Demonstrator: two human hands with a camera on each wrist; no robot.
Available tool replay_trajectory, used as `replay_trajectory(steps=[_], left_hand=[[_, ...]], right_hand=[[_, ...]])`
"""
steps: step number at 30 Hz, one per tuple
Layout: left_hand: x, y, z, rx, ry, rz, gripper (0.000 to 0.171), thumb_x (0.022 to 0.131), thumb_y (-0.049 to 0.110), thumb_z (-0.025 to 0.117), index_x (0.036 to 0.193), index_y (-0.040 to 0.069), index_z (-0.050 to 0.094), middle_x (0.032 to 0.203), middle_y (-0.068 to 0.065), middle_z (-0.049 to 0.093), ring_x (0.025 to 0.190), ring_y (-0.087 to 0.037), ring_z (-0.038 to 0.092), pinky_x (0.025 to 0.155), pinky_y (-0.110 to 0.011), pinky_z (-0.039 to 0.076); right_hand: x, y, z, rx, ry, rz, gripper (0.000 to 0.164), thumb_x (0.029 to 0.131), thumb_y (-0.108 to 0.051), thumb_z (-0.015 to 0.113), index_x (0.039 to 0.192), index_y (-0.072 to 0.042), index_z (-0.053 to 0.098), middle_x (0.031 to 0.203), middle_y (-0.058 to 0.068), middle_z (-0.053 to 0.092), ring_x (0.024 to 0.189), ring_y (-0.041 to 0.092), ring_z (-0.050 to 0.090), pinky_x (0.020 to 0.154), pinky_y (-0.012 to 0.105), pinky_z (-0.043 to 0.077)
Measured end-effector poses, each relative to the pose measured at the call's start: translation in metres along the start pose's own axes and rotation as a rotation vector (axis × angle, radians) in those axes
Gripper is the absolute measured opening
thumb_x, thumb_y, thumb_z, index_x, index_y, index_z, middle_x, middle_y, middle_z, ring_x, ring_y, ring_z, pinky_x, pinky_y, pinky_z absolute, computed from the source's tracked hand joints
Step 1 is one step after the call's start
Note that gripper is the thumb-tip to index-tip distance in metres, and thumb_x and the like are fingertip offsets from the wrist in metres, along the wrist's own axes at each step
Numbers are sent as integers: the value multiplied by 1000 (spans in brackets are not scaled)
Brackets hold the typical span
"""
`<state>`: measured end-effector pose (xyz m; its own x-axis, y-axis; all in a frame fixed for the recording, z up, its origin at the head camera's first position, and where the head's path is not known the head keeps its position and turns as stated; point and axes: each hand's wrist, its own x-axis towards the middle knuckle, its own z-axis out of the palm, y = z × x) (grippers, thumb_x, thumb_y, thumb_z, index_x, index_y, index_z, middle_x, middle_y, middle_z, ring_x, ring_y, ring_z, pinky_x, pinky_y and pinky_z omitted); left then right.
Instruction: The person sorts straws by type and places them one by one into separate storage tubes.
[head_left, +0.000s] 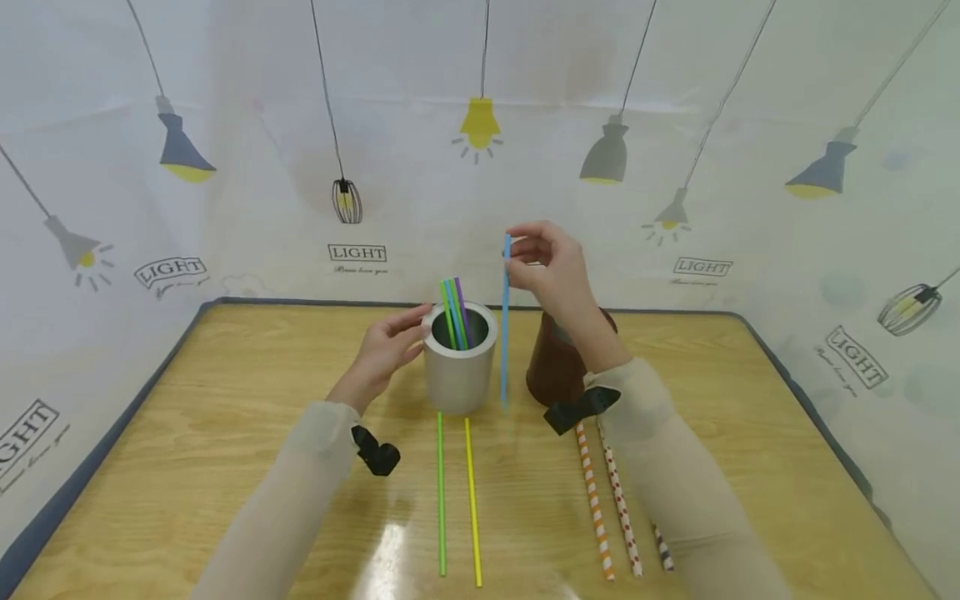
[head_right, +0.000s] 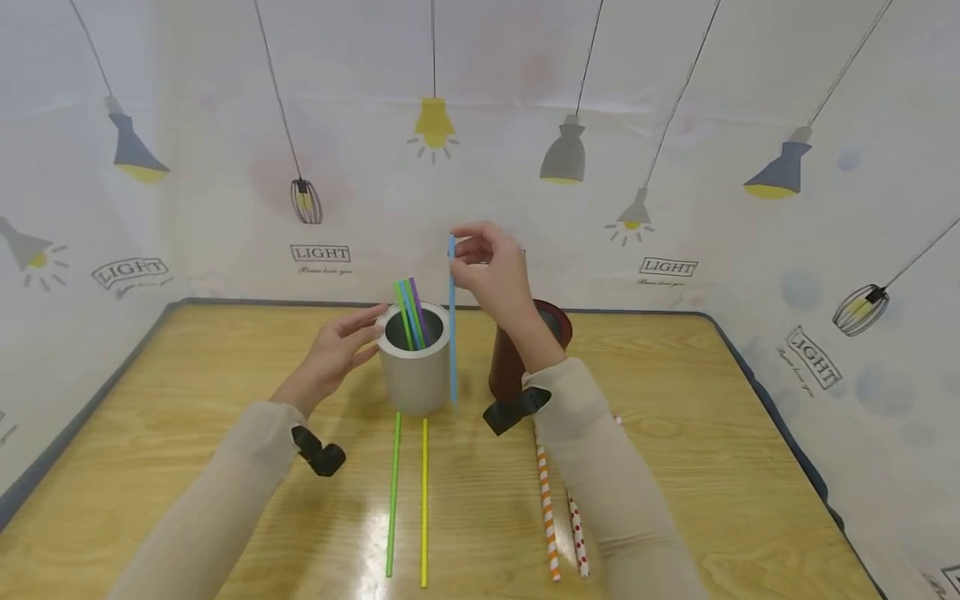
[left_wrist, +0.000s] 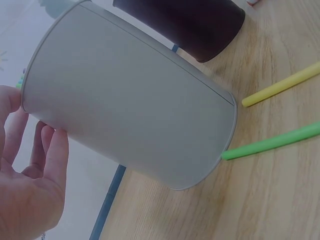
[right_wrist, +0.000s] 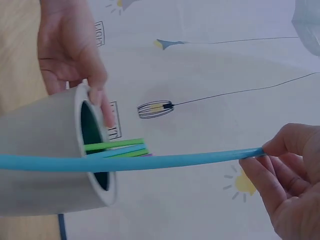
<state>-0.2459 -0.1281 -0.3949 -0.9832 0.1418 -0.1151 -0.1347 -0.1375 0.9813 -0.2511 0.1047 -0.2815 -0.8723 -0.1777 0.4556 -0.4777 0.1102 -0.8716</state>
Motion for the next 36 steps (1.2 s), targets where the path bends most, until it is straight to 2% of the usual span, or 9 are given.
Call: replay_trajectory(steps=[6, 13, 19, 23, 30, 36], left_hand=[[-1, -1, -2, -10, -4, 15, 43, 89, 6, 57, 132, 6, 49, 129, -12, 47, 117, -22, 46, 96, -36, 42], [-1, -1, -2, -1, 3, 7, 43, 90, 7, 56, 132, 7, 50, 129, -11, 47, 118, -22, 46, 96, -37, 41], [1, -2, -3, 10, 3, -4, 42, 90, 9, 57, 132, 8, 50, 130, -10, 46, 118, -22, 45, 97, -37, 41], [1, -2, -3, 9, 0, -6, 42, 90, 9, 57, 132, 8, 50, 130, -10, 46, 118, -22, 45, 97, -37, 41], [0, -3, -3, 3, 0, -4, 42, 90, 8, 57, 132, 7, 50, 130, -11, 46, 118, -22, 44, 97, -37, 41], [0, -2, -2, -2, 5, 0, 42, 90, 9, 57, 131, 8, 51, 129, -10, 46, 117, -22, 45, 97, -37, 41]], right_hand=[[14, -11, 2, 39, 56, -111, 29, 80, 8, 58, 109, 6, 57, 83, 11, 61, 71, 17, 59, 60, 29, 56], [20, -18, 5, 72, 146, -225, 31, 78, 10, 57, 108, 12, 55, 83, 12, 60, 73, 17, 58, 59, 28, 55], [19, -27, 10, 104, 210, -258, 29, 76, 12, 57, 105, 10, 56, 84, 20, 59, 73, 18, 57, 61, 25, 55], [17, -24, 16, 71, 209, -252, 30, 76, 15, 55, 106, 15, 54, 86, 27, 57, 73, 18, 58, 62, 24, 54], [13, 1, 24, -16, 167, -144, 29, 78, 13, 56, 107, 15, 54, 89, 27, 58, 77, 25, 57, 62, 22, 54], [9, 13, 29, -31, 138, -110, 28, 78, 15, 55, 106, 16, 55, 90, 32, 57, 77, 31, 56, 64, 22, 52]])
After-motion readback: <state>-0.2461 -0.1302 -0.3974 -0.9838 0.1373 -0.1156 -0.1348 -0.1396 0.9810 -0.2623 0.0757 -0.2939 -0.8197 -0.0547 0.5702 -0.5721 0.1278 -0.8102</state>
